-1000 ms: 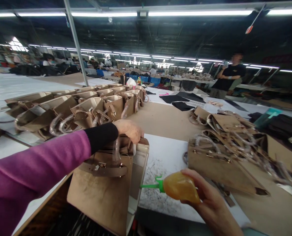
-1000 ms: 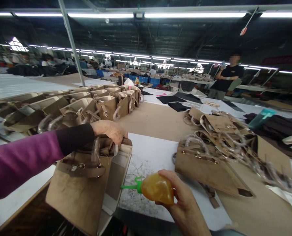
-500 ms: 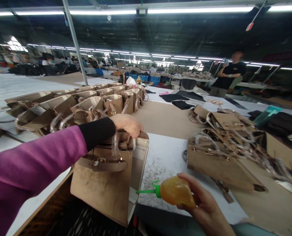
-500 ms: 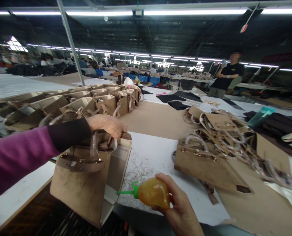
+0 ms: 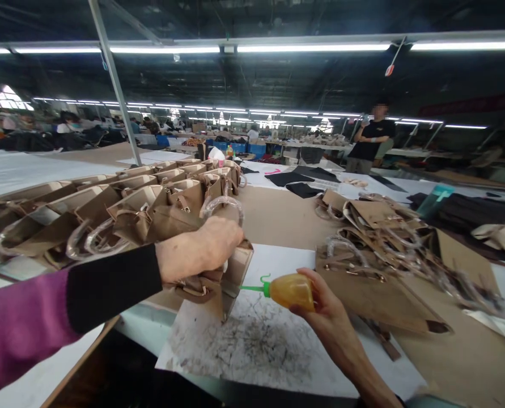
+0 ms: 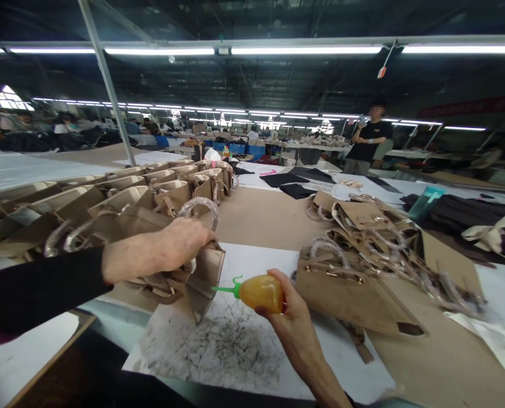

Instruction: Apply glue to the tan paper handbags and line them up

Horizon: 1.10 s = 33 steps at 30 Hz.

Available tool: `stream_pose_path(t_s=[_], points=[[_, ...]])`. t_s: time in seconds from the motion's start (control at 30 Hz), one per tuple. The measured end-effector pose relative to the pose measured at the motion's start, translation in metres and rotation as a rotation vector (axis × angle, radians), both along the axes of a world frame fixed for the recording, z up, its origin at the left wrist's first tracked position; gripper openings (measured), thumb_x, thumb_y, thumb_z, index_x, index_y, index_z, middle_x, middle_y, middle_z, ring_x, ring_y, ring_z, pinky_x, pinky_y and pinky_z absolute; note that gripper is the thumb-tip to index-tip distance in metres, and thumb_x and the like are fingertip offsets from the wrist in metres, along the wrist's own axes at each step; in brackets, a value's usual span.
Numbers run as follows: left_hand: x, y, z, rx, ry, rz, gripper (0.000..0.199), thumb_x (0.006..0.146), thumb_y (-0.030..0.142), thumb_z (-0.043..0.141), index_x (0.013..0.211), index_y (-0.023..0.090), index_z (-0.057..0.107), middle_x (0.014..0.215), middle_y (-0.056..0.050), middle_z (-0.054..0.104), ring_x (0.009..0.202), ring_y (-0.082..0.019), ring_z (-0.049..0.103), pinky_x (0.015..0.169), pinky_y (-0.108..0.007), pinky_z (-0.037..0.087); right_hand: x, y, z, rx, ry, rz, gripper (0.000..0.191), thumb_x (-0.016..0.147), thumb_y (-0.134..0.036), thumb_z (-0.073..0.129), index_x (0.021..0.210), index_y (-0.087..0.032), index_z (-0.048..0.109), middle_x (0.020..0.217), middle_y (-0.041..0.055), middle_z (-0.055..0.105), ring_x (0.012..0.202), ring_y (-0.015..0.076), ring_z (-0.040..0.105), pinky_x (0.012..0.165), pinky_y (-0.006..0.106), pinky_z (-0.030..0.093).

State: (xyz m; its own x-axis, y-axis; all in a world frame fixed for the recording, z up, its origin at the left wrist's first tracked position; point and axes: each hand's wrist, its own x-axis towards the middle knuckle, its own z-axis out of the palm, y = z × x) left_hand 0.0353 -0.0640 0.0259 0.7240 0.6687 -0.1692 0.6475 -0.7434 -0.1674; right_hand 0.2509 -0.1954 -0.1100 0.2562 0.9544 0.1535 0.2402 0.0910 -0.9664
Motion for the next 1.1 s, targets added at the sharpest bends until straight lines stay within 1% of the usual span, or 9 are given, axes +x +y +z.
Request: stream_pose_path(t_s=[0.1, 0.2, 0.43, 0.57, 0.73, 0.83, 0.9, 1.0, 1.1], points=[[0.0, -0.012, -0.022, 0.064, 0.072, -0.029, 0.038, 0.059, 0.006, 0.068, 0.095, 0.012, 0.063, 0.092, -0.013, 0.068, 0.084, -0.029, 0.063, 0.076, -0.039, 0.049, -0.003, 0.008, -0.008, 0.05, -0.092, -0.063, 0.054, 0.067, -0.036, 0.074, 0.116, -0.02, 0.056, 0.111, 0.0087, 0.064, 0.097, 0.029, 0.061, 0.09, 0.044, 0.047], [-0.003, -0.017, -0.033, 0.099, 0.058, -0.048, 0.044, 0.055, 0.006, 0.07, 0.098, 0.012, 0.062, 0.095, -0.015, 0.066, 0.088, -0.03, 0.062, 0.078, -0.04, 0.049, -0.006, 0.01, -0.017, 0.088, -0.185, -0.089, 0.051, 0.069, -0.035, 0.072, 0.116, -0.021, 0.058, 0.112, 0.008, 0.063, 0.099, 0.0287, 0.06, 0.094, 0.044, 0.044], [-0.005, -0.026, -0.023, 0.015, 0.076, -0.069, 0.042, 0.06, 0.002, 0.06, 0.102, 0.008, 0.061, 0.101, -0.016, 0.064, 0.093, -0.032, 0.06, 0.081, -0.044, 0.048, -0.009, 0.01, -0.032, 0.138, -0.233, -0.056, 0.044, 0.071, -0.028, 0.069, 0.113, -0.022, 0.058, 0.111, 0.0073, 0.063, 0.102, 0.0265, 0.058, 0.094, 0.041, 0.043], [-0.005, -0.032, -0.022, -0.019, 0.101, -0.03, 0.041, 0.059, 0.003, 0.062, 0.1, 0.008, 0.061, 0.101, -0.017, 0.064, 0.093, -0.032, 0.059, 0.083, -0.043, 0.047, -0.012, 0.012, -0.041, 0.118, -0.219, -0.043, 0.043, 0.07, -0.026, 0.067, 0.112, -0.021, 0.059, 0.112, 0.0077, 0.064, 0.104, 0.0267, 0.058, 0.093, 0.04, 0.043], [-0.015, -0.037, -0.032, 0.006, 0.101, -0.04, 0.036, 0.066, 0.004, 0.057, 0.101, 0.01, 0.06, 0.101, -0.015, 0.063, 0.093, -0.029, 0.058, 0.082, -0.042, 0.047, -0.013, 0.008, -0.051, 0.021, -0.168, -0.061, 0.046, 0.069, -0.029, 0.068, 0.113, -0.018, 0.059, 0.108, 0.0081, 0.065, 0.095, 0.028, 0.06, 0.089, 0.041, 0.044], [-0.022, -0.042, -0.036, 0.029, 0.115, -0.074, 0.039, 0.064, 0.005, 0.059, 0.102, 0.009, 0.058, 0.101, -0.014, 0.062, 0.091, -0.028, 0.056, 0.082, -0.041, 0.047, -0.014, 0.005, -0.055, -0.054, -0.108, -0.067, 0.051, 0.068, -0.032, 0.069, 0.116, -0.018, 0.058, 0.106, 0.0069, 0.065, 0.092, 0.0281, 0.061, 0.087, 0.041, 0.045], [-0.024, -0.046, -0.034, 0.006, 0.136, -0.071, 0.043, 0.061, 0.006, 0.061, 0.103, 0.009, 0.057, 0.102, -0.014, 0.061, 0.094, -0.029, 0.056, 0.084, -0.042, 0.047, -0.014, 0.003, -0.056, -0.1, -0.051, -0.061, 0.053, 0.067, -0.033, 0.069, 0.117, -0.017, 0.056, 0.102, 0.0061, 0.066, 0.089, 0.0277, 0.061, 0.085, 0.039, 0.046], [-0.023, -0.054, -0.027, -0.052, 0.191, -0.024, 0.049, 0.058, 0.006, 0.065, 0.106, 0.008, 0.056, 0.104, -0.014, 0.06, 0.098, -0.03, 0.055, 0.086, -0.043, 0.047, -0.016, 0.001, -0.059, -0.154, 0.04, -0.034, 0.057, 0.067, -0.034, 0.069, 0.118, -0.016, 0.053, 0.095, 0.0051, 0.066, 0.082, 0.0261, 0.062, 0.077, 0.037, 0.049], [-0.023, -0.062, -0.023, -0.08, 0.217, 0.001, 0.054, 0.053, 0.006, 0.067, 0.105, 0.007, 0.055, 0.104, -0.015, 0.06, 0.097, -0.03, 0.054, 0.086, -0.043, 0.046, -0.019, -0.001, -0.061, -0.188, 0.116, -0.007, 0.059, 0.067, -0.034, 0.07, 0.119, -0.016, 0.052, 0.091, 0.0045, 0.067, 0.078, 0.0252, 0.062, 0.072, 0.035, 0.051]])
